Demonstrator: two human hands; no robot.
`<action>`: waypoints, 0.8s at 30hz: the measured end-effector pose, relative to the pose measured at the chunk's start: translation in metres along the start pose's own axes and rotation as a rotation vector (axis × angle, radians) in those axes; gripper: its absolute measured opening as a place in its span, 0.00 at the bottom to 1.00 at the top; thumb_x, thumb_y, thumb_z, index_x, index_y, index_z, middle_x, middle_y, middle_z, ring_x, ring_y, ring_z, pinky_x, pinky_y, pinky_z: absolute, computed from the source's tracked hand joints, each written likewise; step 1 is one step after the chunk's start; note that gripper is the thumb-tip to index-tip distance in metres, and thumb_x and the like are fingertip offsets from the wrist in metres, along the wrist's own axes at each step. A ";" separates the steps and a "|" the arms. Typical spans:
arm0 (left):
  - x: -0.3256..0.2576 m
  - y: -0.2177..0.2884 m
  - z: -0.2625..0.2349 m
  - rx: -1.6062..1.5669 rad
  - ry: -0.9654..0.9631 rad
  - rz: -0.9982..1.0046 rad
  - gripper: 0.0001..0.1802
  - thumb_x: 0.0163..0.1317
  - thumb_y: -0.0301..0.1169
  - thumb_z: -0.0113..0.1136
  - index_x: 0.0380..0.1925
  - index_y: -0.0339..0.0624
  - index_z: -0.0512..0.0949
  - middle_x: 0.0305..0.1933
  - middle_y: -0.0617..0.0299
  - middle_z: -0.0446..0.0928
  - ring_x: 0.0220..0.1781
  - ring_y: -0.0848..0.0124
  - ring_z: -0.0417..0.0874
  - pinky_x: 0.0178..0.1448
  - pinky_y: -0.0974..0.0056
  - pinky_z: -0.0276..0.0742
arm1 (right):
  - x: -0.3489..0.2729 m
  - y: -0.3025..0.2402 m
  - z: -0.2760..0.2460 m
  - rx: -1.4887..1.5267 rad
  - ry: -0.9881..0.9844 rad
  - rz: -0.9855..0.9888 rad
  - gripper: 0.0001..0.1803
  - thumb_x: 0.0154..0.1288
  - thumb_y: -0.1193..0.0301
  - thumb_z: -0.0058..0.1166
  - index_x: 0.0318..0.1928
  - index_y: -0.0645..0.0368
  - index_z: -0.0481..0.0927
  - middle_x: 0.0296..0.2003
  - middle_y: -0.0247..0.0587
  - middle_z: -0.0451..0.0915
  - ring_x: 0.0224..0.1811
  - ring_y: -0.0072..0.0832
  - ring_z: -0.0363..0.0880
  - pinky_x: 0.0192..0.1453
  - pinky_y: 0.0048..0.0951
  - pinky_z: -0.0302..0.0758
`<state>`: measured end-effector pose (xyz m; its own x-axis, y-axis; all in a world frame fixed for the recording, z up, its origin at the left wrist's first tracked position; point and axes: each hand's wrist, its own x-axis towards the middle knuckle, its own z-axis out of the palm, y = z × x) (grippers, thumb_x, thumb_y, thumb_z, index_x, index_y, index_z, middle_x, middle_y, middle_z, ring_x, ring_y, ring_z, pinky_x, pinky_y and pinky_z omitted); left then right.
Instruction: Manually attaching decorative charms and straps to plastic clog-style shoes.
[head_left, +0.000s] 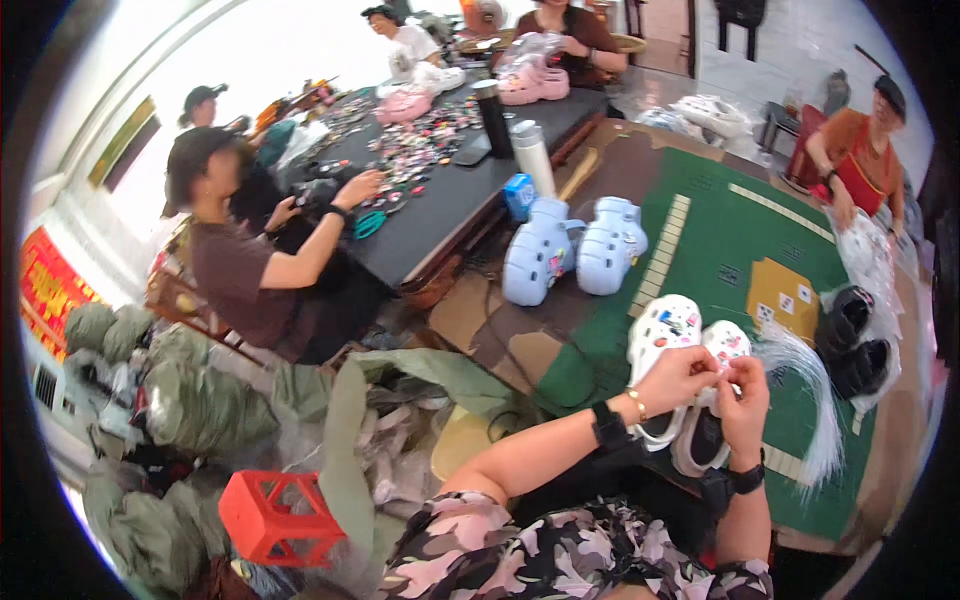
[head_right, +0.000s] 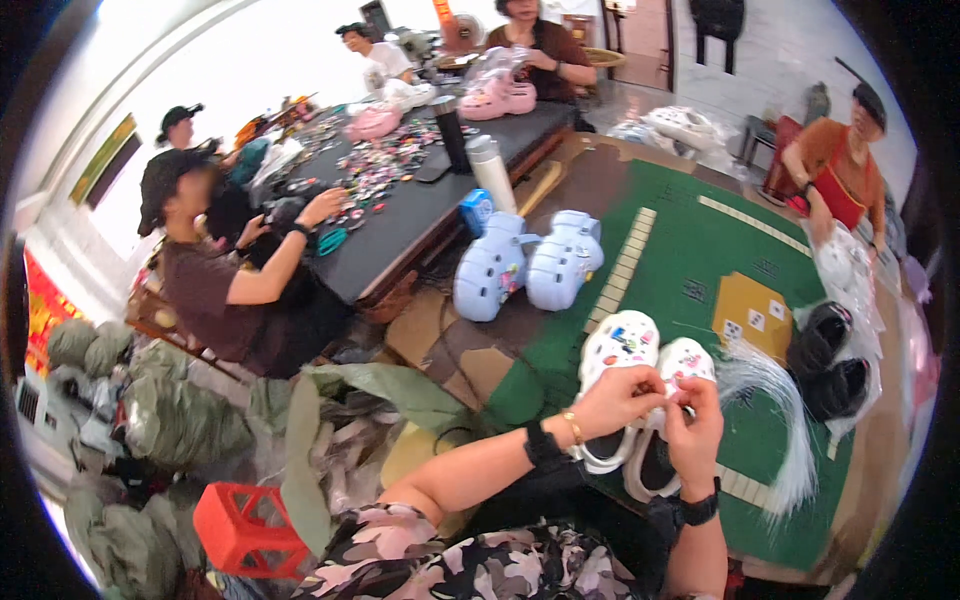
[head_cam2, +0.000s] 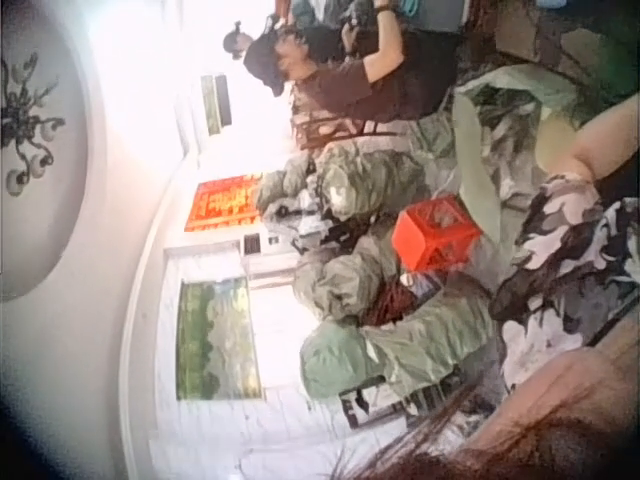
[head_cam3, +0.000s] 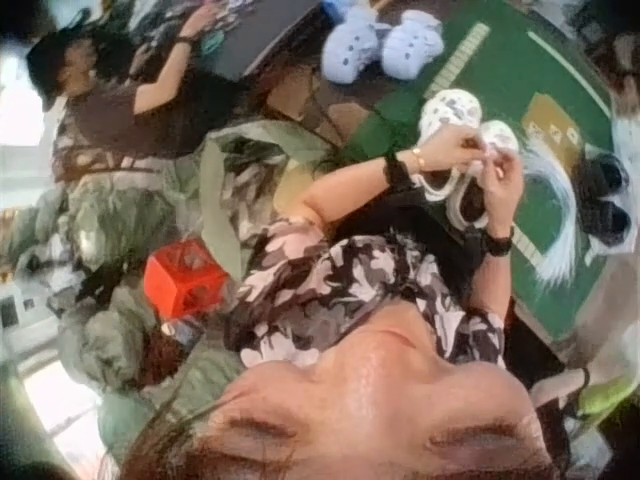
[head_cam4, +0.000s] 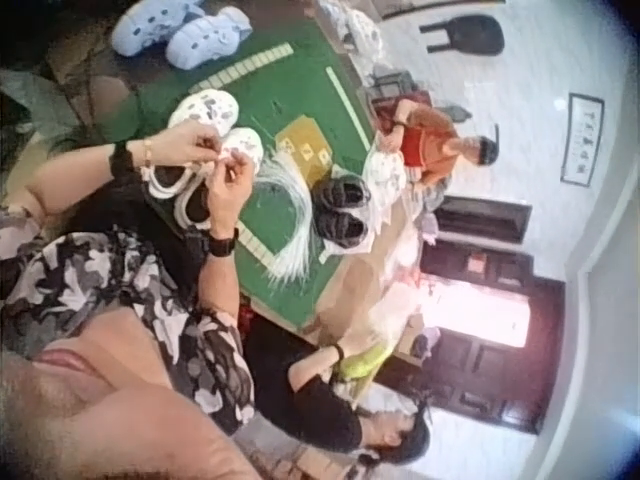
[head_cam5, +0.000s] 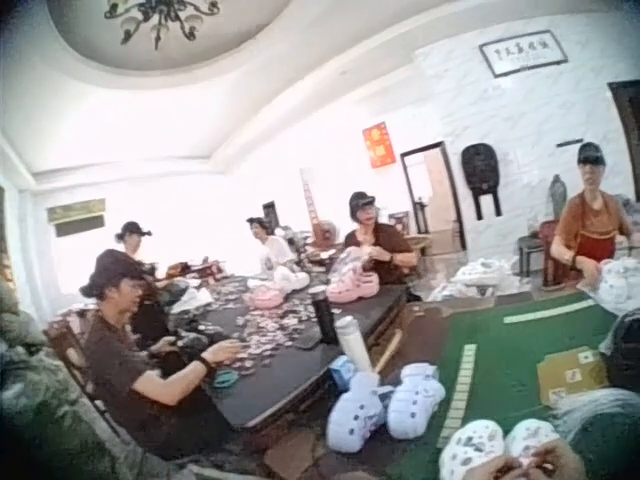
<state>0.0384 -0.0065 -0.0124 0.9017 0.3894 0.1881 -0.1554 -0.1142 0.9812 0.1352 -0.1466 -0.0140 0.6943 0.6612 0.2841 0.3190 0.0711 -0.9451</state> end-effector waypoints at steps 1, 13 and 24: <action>-0.001 -0.004 -0.002 -0.025 0.007 -0.064 0.07 0.64 0.28 0.62 0.36 0.34 0.79 0.27 0.66 0.77 0.31 0.81 0.75 0.34 0.71 0.74 | 0.003 -0.001 0.003 -0.148 0.013 -0.105 0.14 0.59 0.84 0.54 0.47 0.62 0.74 0.35 0.34 0.77 0.36 0.18 0.76 0.40 0.21 0.74; -0.008 0.004 -0.009 0.127 0.034 -0.070 0.06 0.62 0.25 0.64 0.36 0.34 0.81 0.28 0.66 0.81 0.29 0.83 0.79 0.33 0.74 0.76 | 0.001 -0.011 0.007 -0.069 -0.028 -0.004 0.09 0.63 0.77 0.56 0.43 0.62 0.74 0.32 0.40 0.81 0.35 0.23 0.81 0.40 0.25 0.78; -0.012 0.009 -0.005 0.174 0.055 -0.076 0.06 0.61 0.25 0.64 0.36 0.33 0.83 0.26 0.61 0.82 0.26 0.79 0.80 0.32 0.71 0.77 | 0.001 -0.014 0.010 -0.077 -0.056 -0.051 0.07 0.60 0.80 0.54 0.40 0.62 0.74 0.29 0.39 0.79 0.32 0.24 0.80 0.37 0.25 0.76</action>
<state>0.0236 -0.0074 -0.0055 0.8840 0.4517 0.1203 -0.0113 -0.2366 0.9715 0.1248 -0.1393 -0.0022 0.6396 0.6987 0.3204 0.4032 0.0499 -0.9138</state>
